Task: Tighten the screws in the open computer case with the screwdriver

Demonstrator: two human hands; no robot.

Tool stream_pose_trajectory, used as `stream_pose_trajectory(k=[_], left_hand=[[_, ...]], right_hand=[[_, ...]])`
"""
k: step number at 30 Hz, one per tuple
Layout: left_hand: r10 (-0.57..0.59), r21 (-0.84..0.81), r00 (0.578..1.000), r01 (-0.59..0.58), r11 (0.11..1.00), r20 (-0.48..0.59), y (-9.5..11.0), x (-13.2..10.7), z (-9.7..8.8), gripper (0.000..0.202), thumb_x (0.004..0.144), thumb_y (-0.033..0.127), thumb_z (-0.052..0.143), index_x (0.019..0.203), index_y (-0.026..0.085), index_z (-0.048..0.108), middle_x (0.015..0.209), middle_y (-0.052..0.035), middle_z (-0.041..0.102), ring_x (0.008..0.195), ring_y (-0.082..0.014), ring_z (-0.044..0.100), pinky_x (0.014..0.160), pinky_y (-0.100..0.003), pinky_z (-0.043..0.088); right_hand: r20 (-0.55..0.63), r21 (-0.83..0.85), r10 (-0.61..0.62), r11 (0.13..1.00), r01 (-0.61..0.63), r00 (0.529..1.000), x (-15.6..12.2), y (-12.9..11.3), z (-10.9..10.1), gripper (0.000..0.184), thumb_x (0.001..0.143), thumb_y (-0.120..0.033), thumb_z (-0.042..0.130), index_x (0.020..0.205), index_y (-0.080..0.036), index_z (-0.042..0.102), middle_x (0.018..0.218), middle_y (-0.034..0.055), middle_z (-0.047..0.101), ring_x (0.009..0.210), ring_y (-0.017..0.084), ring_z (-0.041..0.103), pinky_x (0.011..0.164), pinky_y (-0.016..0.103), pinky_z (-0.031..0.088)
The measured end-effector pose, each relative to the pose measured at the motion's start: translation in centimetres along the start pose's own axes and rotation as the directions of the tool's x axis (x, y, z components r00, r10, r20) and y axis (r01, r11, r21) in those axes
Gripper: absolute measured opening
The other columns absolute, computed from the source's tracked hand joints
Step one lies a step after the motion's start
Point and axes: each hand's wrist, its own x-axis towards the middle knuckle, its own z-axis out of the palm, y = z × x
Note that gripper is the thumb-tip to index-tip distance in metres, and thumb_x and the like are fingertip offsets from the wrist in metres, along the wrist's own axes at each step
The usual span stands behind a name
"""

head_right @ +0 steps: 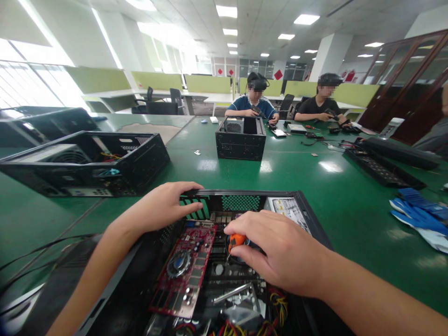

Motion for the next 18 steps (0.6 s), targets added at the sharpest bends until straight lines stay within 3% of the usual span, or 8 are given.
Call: stream_pose_trajectory(k=[7,11,15,18], left_hand=[[0.000,0.004,1.000,0.000,1.000,0.008,0.03,0.10,0.06,0.045,0.096,0.047,0.067,0.132,0.023,0.080,0.132,-0.0089,0.084,0.115,-0.0317,0.079,0.105,-0.040,0.058],[-0.001,-0.001,1.000,0.001,1.000,0.004,0.00,0.14,0.14,0.045,0.095,0.047,0.068,0.130,0.023,0.081,0.129,-0.0089,0.085,0.111,-0.0313,0.080,0.104,-0.040,0.059],[0.006,0.003,1.000,-0.005,1.000,-0.007,0.10,0.12,0.09,0.044,0.095,0.046,0.068,0.130,0.022,0.081,0.130,-0.0092,0.085,0.115,-0.0323,0.080,0.104,-0.040,0.059],[0.001,0.002,1.000,-0.001,1.000,0.007,0.17,0.12,0.02,0.046,0.096,0.046,0.067,0.132,0.020,0.080,0.132,-0.0106,0.084,0.116,-0.0326,0.080,0.105,-0.041,0.059]], right_hand=[[-0.020,-0.026,-0.014,1.000,0.013,1.000,-0.13,0.57,0.08,0.018,0.110,-0.033,0.072,0.122,-0.021,0.075,0.101,0.0075,0.083,0.088,0.021,0.080,0.081,0.033,0.063],[-0.009,-0.016,-0.025,1.000,0.025,1.000,-0.22,0.26,0.00,0.026,0.108,-0.018,0.064,0.133,-0.021,0.072,0.118,0.0107,0.084,0.107,0.023,0.081,0.094,0.035,0.065],[0.018,0.015,-0.050,0.999,0.049,0.999,-0.22,0.02,-0.06,0.040,0.107,-0.006,0.052,0.142,-0.019,0.065,0.134,0.0116,0.083,0.127,0.021,0.077,0.112,0.035,0.060],[0.019,0.018,-0.039,0.999,0.038,0.999,-0.17,0.11,-0.05,0.033,0.107,-0.011,0.057,0.137,-0.019,0.067,0.127,0.0110,0.085,0.121,0.022,0.079,0.108,0.035,0.061]])
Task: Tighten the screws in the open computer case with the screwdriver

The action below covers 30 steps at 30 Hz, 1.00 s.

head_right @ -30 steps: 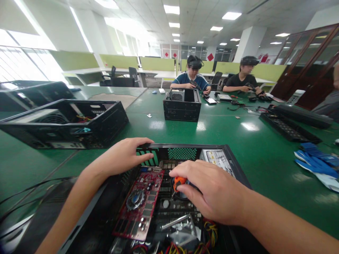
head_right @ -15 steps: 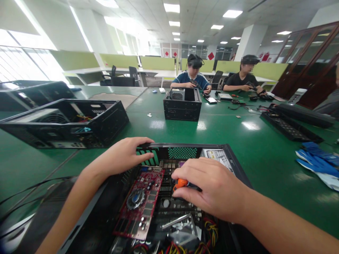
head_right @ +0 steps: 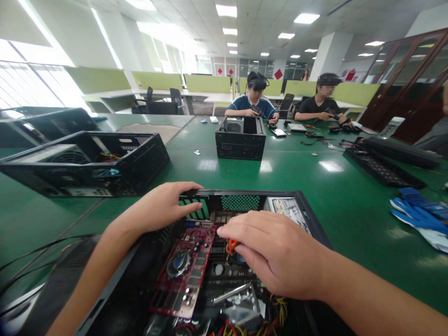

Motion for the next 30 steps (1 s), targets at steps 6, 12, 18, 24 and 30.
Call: stream_pose_trajectory(k=[6,12,18,24,30], left_hand=[[-0.001,-0.005,1.000,0.001,1.000,-0.007,-0.15,0.06,0.08,0.043,0.095,0.045,0.069,0.129,0.022,0.081,0.131,-0.0094,0.084,0.113,-0.0311,0.080,0.105,-0.039,0.058],[0.000,-0.003,1.000,0.000,1.000,-0.007,-0.34,-0.02,0.16,0.046,0.095,0.048,0.068,0.131,0.022,0.080,0.130,-0.0100,0.085,0.113,-0.0322,0.080,0.105,-0.041,0.059],[-0.003,0.007,1.000,0.003,1.000,0.009,-0.33,-0.06,0.19,0.049,0.096,0.049,0.066,0.134,0.021,0.079,0.132,-0.0107,0.084,0.116,-0.0333,0.079,0.105,-0.041,0.058],[-0.010,0.013,1.000,0.010,1.000,0.003,-0.31,0.02,0.20,0.050,0.095,0.049,0.066,0.135,0.022,0.079,0.132,-0.0107,0.084,0.117,-0.0341,0.079,0.106,-0.042,0.058],[0.001,-0.009,1.000,-0.001,1.000,-0.004,-0.27,-0.07,0.11,0.047,0.095,0.048,0.067,0.131,0.022,0.081,0.129,-0.0109,0.085,0.112,-0.0335,0.080,0.105,-0.043,0.059]], right_hand=[[0.009,-0.026,0.090,0.996,-0.090,0.996,0.38,-0.08,0.01,0.009,0.107,-0.029,0.068,0.114,-0.023,0.070,0.096,0.0036,0.084,0.084,0.020,0.080,0.080,0.032,0.062],[-0.137,-0.107,0.132,0.983,-0.148,0.982,0.48,-0.72,-0.50,0.010,0.106,-0.023,0.057,0.107,-0.024,0.067,0.089,0.0025,0.082,0.075,0.019,0.078,0.073,0.030,0.058],[-0.285,-0.254,0.215,0.923,-0.289,0.934,0.34,-0.55,-0.69,0.019,0.099,-0.021,0.058,0.080,-0.026,0.059,0.060,-0.0043,0.063,0.050,0.015,0.058,0.057,0.031,0.043],[-0.267,-0.340,0.251,0.879,-0.335,0.930,0.18,-0.29,-0.26,0.021,0.098,-0.025,0.057,0.078,-0.027,0.061,0.059,-0.0027,0.064,0.050,0.018,0.060,0.059,0.034,0.042],[-0.244,-0.370,0.291,0.853,-0.367,0.925,0.12,-0.15,-0.06,0.019,0.098,-0.026,0.056,0.080,-0.027,0.063,0.061,-0.0027,0.068,0.053,0.019,0.064,0.061,0.035,0.042]])
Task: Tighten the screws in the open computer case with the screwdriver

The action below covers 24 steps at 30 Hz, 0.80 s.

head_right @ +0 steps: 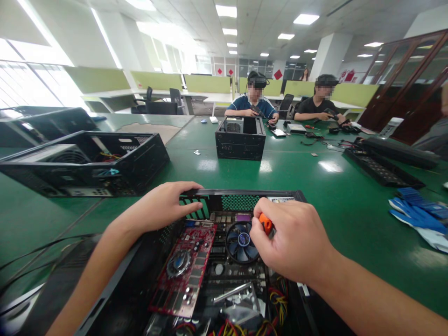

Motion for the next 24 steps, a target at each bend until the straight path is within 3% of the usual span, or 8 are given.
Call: stream_pose_trajectory(k=[4,18,24], left_hand=[[-0.001,-0.012,1.000,0.000,1.000,-0.012,0.18,-0.10,-0.23,0.043,0.094,0.048,0.070,0.128,0.026,0.082,0.126,-0.0084,0.086,0.109,-0.0321,0.081,0.103,-0.041,0.060],[0.003,-0.006,1.000,-0.003,1.000,0.001,0.24,-0.08,-0.24,0.045,0.094,0.047,0.067,0.129,0.024,0.081,0.130,-0.0092,0.085,0.114,-0.0327,0.080,0.104,-0.041,0.059],[-0.001,0.010,1.000,0.001,1.000,0.007,0.32,-0.11,-0.26,0.047,0.095,0.049,0.066,0.132,0.022,0.080,0.130,-0.0102,0.084,0.115,-0.0335,0.080,0.104,-0.042,0.059]], right_hand=[[0.024,-0.011,0.015,1.000,-0.015,1.000,-0.05,0.02,0.09,0.019,0.099,-0.027,0.056,0.081,-0.027,0.063,0.066,-0.0008,0.074,0.056,0.020,0.067,0.061,0.036,0.042],[0.122,0.046,0.066,0.996,-0.073,0.990,0.04,-0.03,0.17,0.017,0.099,-0.030,0.057,0.083,-0.027,0.063,0.065,-0.0027,0.071,0.058,0.020,0.068,0.063,0.033,0.042],[0.182,0.081,0.085,0.992,-0.101,0.980,-0.10,-0.17,0.04,0.009,0.090,-0.022,0.054,0.090,-0.027,0.061,0.069,-0.0034,0.069,0.059,0.020,0.066,0.064,0.034,0.043]])
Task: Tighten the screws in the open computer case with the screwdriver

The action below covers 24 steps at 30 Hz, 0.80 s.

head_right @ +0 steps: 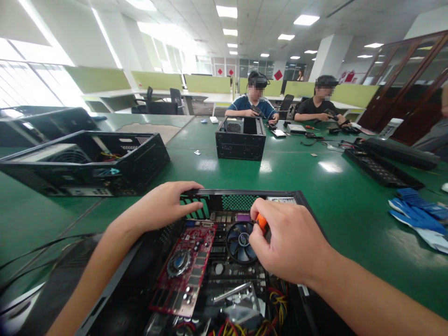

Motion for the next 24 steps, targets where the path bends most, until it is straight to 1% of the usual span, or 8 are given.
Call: stream_pose_trajectory(k=[5,7,10,14,17,19,22,24], left_hand=[[-0.010,0.006,1.000,0.010,1.000,0.006,0.07,0.01,-0.04,0.050,0.095,0.049,0.066,0.135,0.022,0.079,0.133,-0.0106,0.084,0.118,-0.0341,0.079,0.106,-0.042,0.059],[-0.006,0.007,1.000,0.006,1.000,0.006,0.00,0.04,-0.01,0.049,0.095,0.049,0.066,0.134,0.022,0.079,0.133,-0.0105,0.084,0.119,-0.0338,0.079,0.106,-0.042,0.058],[-0.002,0.003,1.000,0.002,1.000,0.003,-0.09,0.07,0.05,0.049,0.096,0.049,0.066,0.133,0.022,0.079,0.132,-0.0105,0.084,0.117,-0.0334,0.079,0.106,-0.042,0.059],[-0.005,-0.007,1.000,0.005,1.000,0.000,-0.06,0.02,0.02,0.049,0.095,0.049,0.066,0.133,0.021,0.080,0.131,-0.0112,0.084,0.114,-0.0337,0.080,0.106,-0.042,0.059],[-0.003,-0.005,1.000,0.003,1.000,0.002,-0.07,0.01,0.01,0.047,0.095,0.048,0.066,0.132,0.023,0.080,0.130,-0.0095,0.085,0.114,-0.0331,0.080,0.105,-0.041,0.059],[-0.004,0.004,1.000,0.004,1.000,0.006,-0.13,0.02,0.02,0.048,0.095,0.049,0.066,0.133,0.023,0.080,0.131,-0.0097,0.084,0.115,-0.0333,0.080,0.106,-0.041,0.059],[-0.009,0.014,1.000,0.008,1.000,0.004,-0.21,0.05,0.08,0.052,0.096,0.050,0.065,0.137,0.020,0.078,0.134,-0.0111,0.083,0.118,-0.0344,0.079,0.108,-0.043,0.058],[-0.013,0.014,1.000,0.013,1.000,0.002,-0.22,0.06,0.11,0.053,0.095,0.050,0.066,0.137,0.020,0.078,0.133,-0.0111,0.083,0.118,-0.0344,0.079,0.109,-0.043,0.058]], right_hand=[[0.007,0.024,-0.009,1.000,0.009,1.000,-0.15,-0.06,-0.14,0.014,0.088,-0.019,0.053,0.095,-0.027,0.063,0.075,-0.0012,0.073,0.065,0.021,0.068,0.065,0.034,0.046],[-0.008,0.022,-0.016,1.000,0.016,1.000,-0.20,0.03,-0.03,0.011,0.094,-0.023,0.055,0.093,-0.027,0.066,0.075,-0.0006,0.076,0.065,0.022,0.070,0.067,0.034,0.047],[-0.036,0.010,-0.027,1.000,0.028,0.999,-0.25,0.25,0.25,0.018,0.102,-0.033,0.060,0.088,-0.027,0.070,0.070,-0.0009,0.077,0.061,0.022,0.072,0.067,0.036,0.047],[-0.051,0.008,-0.039,0.999,0.039,0.998,-0.25,0.38,0.41,0.024,0.104,-0.038,0.063,0.084,-0.027,0.071,0.067,-0.0015,0.077,0.058,0.022,0.073,0.065,0.036,0.046],[-0.045,0.025,-0.040,0.999,0.041,0.998,-0.21,0.19,0.19,0.018,0.103,-0.033,0.059,0.090,-0.027,0.069,0.071,-0.0014,0.078,0.063,0.022,0.074,0.066,0.035,0.047],[-0.032,0.032,-0.035,0.999,0.036,0.999,-0.13,-0.01,-0.06,0.009,0.097,-0.026,0.057,0.095,-0.027,0.066,0.071,-0.0027,0.074,0.060,0.020,0.071,0.063,0.034,0.046],[-0.028,0.033,-0.028,0.999,0.029,0.999,0.06,-0.22,-0.41,0.014,0.088,-0.019,0.057,0.098,-0.027,0.060,0.069,-0.0054,0.067,0.055,0.018,0.063,0.058,0.032,0.043],[-0.041,0.042,-0.036,0.998,0.038,0.999,0.15,-0.19,-0.55,0.015,0.087,-0.017,0.057,0.098,-0.027,0.058,0.069,-0.0057,0.066,0.055,0.018,0.062,0.056,0.031,0.044]])
